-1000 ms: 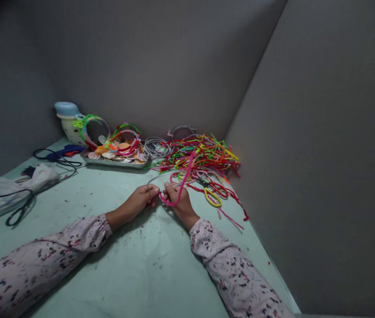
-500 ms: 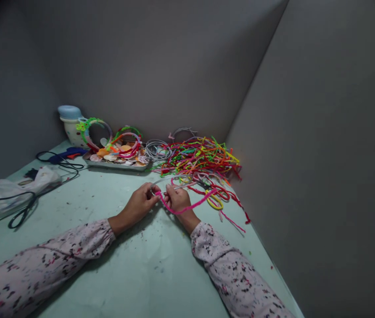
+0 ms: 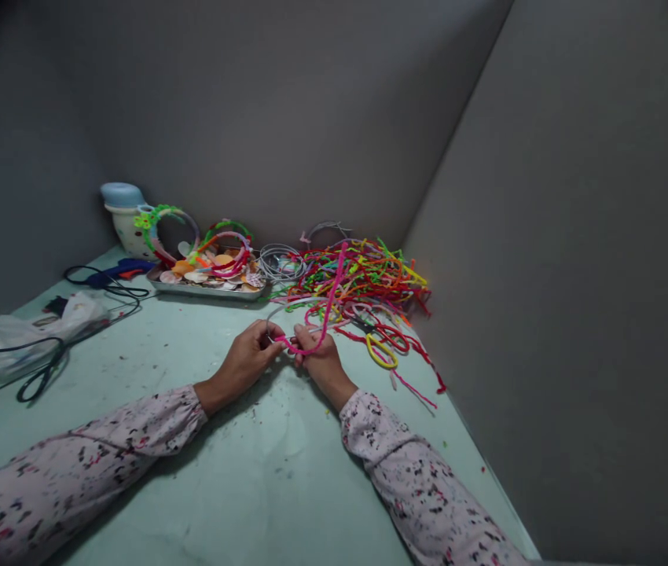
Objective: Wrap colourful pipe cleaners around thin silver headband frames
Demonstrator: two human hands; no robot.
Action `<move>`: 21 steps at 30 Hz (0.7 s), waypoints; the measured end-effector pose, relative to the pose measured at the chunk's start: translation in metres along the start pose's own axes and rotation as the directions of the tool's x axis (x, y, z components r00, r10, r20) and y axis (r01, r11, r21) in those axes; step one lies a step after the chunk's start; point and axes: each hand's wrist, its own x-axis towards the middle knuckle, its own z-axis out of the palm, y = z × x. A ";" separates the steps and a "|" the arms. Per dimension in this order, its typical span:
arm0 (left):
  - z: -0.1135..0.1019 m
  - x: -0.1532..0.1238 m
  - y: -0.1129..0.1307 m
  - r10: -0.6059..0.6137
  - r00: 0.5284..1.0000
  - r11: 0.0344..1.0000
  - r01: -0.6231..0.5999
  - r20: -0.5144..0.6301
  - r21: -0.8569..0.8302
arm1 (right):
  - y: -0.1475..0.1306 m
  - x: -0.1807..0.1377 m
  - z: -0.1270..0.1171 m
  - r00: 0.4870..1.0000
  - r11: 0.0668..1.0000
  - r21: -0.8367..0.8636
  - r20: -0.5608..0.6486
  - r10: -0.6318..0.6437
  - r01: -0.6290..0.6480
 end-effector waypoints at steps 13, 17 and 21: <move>0.001 -0.002 0.002 -0.027 0.999 0.993 0.024 -0.023 -0.112 | -0.002 0.000 0.003 1.000 0.999 0.051 0.017 -0.011 0.010; 0.000 -0.003 0.004 -0.019 1.000 0.989 0.018 -0.009 -0.148 | 0.000 0.002 0.003 0.999 0.997 0.062 0.025 -0.043 0.041; 0.000 -0.003 0.004 -0.020 1.000 0.981 0.022 0.013 -0.190 | 0.005 0.005 0.002 0.996 0.995 0.066 0.042 -0.073 0.071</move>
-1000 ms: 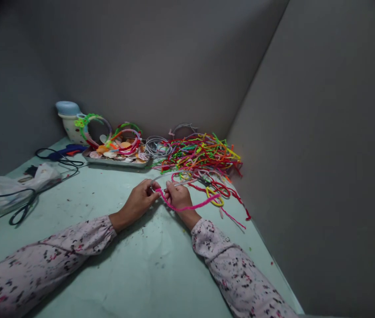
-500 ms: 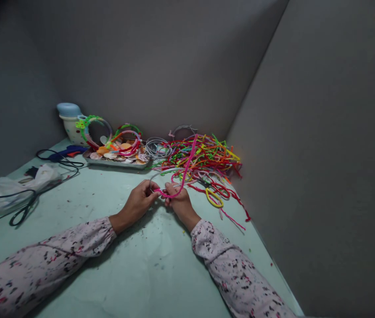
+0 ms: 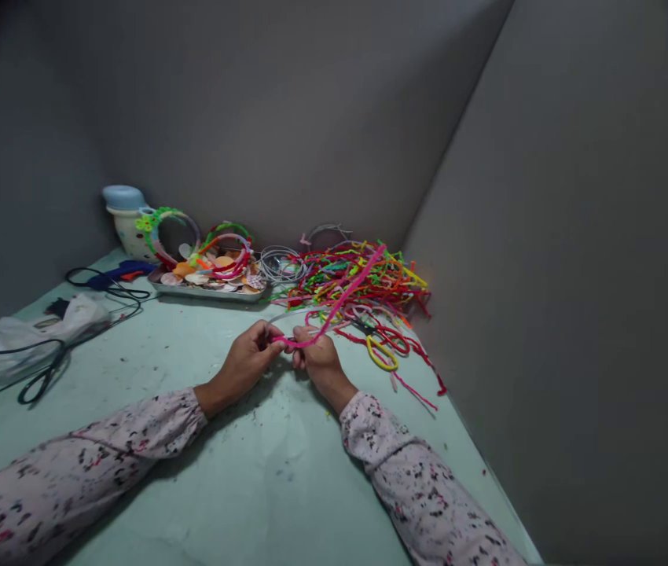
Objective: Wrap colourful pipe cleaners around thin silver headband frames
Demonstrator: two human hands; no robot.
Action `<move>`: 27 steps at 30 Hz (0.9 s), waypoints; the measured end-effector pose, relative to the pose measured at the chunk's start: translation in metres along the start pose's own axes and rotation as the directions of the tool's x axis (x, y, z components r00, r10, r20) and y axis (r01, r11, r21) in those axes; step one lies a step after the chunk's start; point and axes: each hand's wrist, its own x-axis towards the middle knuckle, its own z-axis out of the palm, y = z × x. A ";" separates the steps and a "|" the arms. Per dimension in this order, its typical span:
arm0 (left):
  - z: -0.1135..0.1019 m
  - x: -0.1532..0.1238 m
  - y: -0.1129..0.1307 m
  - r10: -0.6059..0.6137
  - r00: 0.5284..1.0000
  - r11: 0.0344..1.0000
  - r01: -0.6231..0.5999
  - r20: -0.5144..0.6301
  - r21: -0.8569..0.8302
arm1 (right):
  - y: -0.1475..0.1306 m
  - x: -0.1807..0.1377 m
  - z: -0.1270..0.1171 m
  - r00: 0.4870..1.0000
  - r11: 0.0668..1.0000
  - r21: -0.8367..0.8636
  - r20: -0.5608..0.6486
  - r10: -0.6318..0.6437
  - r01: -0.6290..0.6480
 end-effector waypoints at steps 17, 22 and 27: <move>0.000 0.003 -0.002 -0.107 0.992 0.963 0.119 0.060 -0.243 | -0.004 -0.003 -0.001 0.999 1.000 0.001 0.037 0.019 -0.019; 0.001 0.004 -0.001 -0.190 0.980 0.933 0.201 0.067 -0.298 | -0.006 -0.005 -0.001 0.996 0.996 -0.039 0.033 0.081 -0.080; 0.001 0.006 0.001 -0.248 0.965 0.908 0.262 0.084 -0.326 | -0.004 -0.004 -0.001 0.997 0.998 -0.001 0.039 0.061 -0.061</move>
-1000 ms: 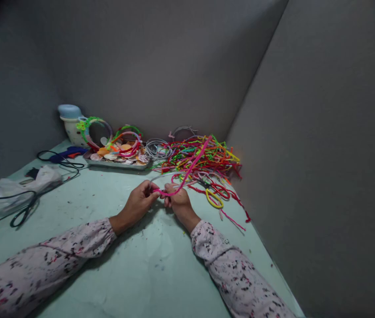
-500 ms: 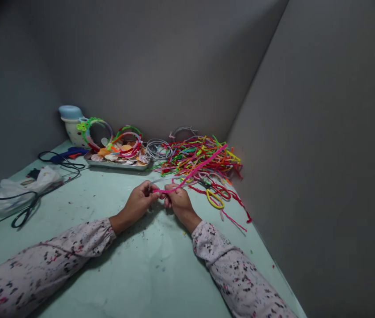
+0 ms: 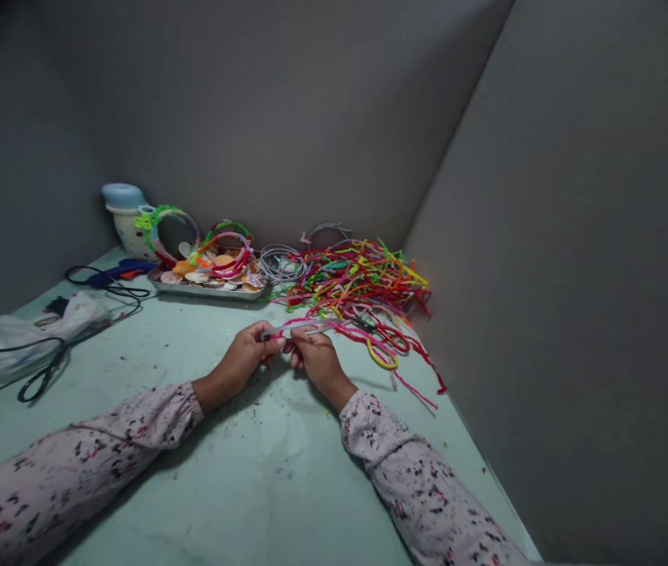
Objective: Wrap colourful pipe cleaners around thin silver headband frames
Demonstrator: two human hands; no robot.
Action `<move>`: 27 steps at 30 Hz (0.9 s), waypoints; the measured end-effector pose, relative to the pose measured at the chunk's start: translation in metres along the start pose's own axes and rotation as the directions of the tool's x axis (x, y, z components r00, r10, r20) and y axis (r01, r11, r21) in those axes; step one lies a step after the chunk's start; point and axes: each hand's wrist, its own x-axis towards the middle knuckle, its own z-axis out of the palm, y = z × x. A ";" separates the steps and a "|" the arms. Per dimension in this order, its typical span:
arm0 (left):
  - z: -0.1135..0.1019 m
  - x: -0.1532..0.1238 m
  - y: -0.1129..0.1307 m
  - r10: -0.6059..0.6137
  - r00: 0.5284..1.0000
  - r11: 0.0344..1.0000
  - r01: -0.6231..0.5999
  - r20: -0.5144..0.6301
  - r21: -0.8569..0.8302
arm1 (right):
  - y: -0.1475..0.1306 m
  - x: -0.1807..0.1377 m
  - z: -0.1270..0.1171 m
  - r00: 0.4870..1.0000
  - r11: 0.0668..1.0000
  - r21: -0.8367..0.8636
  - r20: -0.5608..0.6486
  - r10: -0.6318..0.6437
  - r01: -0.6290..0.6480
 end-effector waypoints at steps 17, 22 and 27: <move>0.002 -0.002 0.002 0.016 1.000 0.995 -0.016 -0.007 0.099 | -0.002 -0.001 0.001 0.997 1.000 0.000 -0.068 0.026 -0.026; 0.001 -0.002 0.001 0.009 1.000 0.998 -0.009 -0.003 0.066 | -0.002 -0.002 0.000 0.999 0.999 -0.040 -0.046 -0.009 0.007; 0.002 -0.001 0.004 -0.037 0.999 0.998 0.038 -0.029 0.046 | -0.003 -0.004 -0.002 0.996 0.983 -0.160 -0.016 -0.088 0.084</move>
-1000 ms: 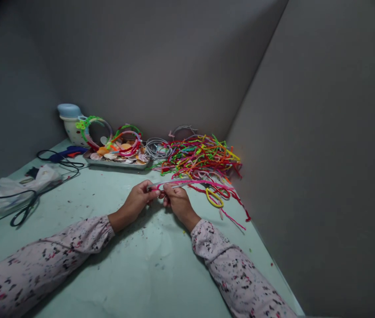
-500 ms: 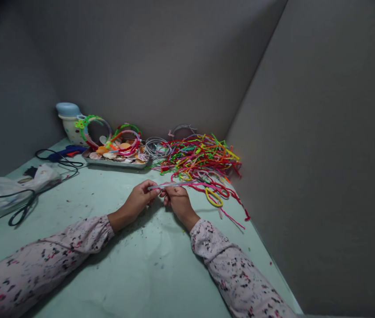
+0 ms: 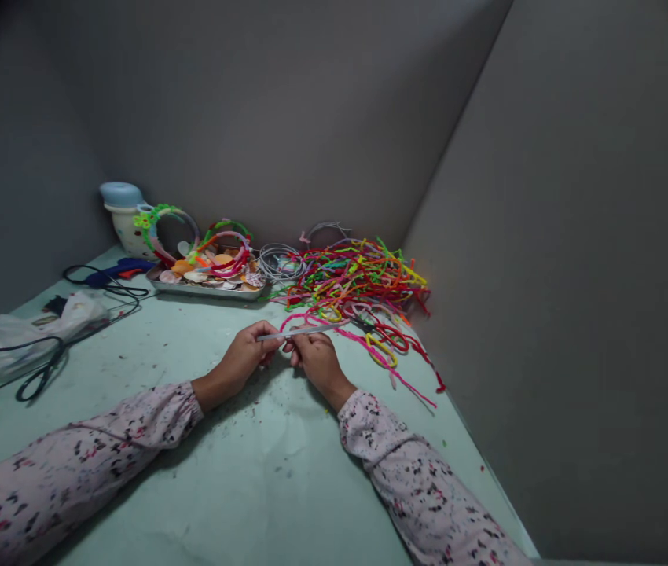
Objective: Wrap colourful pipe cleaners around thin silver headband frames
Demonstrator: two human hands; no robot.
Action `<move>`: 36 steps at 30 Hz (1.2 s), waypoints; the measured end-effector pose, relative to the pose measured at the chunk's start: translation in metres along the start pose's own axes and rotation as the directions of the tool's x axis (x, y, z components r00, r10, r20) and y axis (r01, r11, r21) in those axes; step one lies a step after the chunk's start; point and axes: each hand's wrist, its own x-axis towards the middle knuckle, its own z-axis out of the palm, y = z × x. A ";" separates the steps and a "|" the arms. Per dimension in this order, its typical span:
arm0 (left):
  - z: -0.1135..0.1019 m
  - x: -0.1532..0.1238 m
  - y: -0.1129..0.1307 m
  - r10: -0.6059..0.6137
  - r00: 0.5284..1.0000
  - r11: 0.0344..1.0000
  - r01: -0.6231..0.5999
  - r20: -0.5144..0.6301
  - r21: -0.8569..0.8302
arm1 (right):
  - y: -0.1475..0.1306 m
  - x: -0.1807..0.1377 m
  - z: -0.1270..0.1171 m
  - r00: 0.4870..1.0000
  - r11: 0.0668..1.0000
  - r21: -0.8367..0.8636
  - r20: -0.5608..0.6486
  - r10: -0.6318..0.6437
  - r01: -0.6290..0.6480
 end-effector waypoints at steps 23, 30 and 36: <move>0.001 -0.002 0.000 -0.078 0.997 0.995 0.078 0.004 -0.061 | 0.008 -0.004 0.003 1.000 0.998 -0.047 -0.003 -0.029 0.029; 0.001 -0.001 -0.002 -0.054 0.999 0.998 0.054 -0.004 -0.032 | 0.007 -0.002 0.003 1.000 0.999 -0.050 -0.016 -0.004 0.003; 0.002 0.000 -0.002 -0.027 1.000 0.999 0.027 0.009 -0.035 | 0.007 0.001 0.002 0.999 0.998 0.056 -0.037 0.027 -0.025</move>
